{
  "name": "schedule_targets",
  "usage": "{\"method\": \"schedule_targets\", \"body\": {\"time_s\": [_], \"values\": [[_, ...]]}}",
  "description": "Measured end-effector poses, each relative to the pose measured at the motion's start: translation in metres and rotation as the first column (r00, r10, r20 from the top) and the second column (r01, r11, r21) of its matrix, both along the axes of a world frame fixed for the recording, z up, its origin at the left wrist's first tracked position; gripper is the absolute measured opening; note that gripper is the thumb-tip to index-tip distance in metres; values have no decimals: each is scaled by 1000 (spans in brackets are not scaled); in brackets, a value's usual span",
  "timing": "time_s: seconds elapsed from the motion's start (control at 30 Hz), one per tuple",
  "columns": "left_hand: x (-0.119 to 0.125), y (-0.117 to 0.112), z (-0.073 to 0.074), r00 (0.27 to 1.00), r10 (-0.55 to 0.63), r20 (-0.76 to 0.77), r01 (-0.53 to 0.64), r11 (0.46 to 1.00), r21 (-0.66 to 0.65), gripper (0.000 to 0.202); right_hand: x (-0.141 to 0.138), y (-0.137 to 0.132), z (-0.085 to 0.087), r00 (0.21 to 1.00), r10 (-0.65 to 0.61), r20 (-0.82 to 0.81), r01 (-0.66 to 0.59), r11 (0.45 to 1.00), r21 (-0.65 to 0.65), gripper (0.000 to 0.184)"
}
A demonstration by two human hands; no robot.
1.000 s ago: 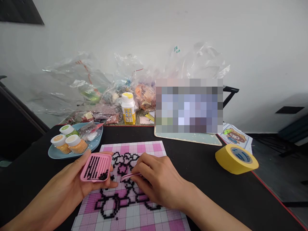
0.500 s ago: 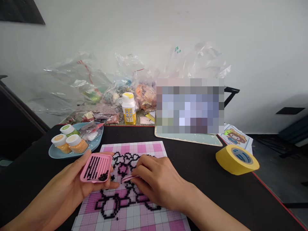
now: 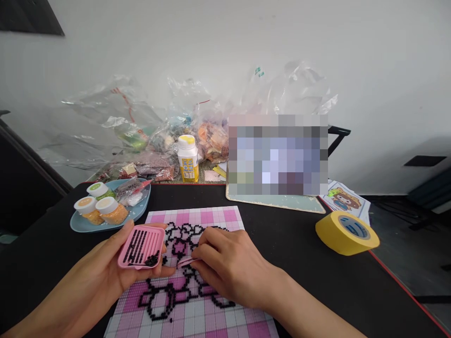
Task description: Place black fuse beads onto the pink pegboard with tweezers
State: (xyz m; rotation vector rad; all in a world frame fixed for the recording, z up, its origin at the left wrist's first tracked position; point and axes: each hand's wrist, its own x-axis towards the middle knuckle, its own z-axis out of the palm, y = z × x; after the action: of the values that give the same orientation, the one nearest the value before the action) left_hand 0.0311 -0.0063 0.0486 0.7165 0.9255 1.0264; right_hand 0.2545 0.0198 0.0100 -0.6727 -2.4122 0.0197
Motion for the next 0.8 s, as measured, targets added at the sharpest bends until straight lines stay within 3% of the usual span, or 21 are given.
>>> {"method": "schedule_targets", "body": {"time_s": [0.47,0.8], "values": [[1,1,1,1000,8,12,-8,1000,-15,30,-1,-1,-1,1000,-9,11,9,999,49,18],[-1,0,0,999,25,26,-25,1000,-12,29,1,0,-1,999,-11,-33,12,1000,5,14]]}}
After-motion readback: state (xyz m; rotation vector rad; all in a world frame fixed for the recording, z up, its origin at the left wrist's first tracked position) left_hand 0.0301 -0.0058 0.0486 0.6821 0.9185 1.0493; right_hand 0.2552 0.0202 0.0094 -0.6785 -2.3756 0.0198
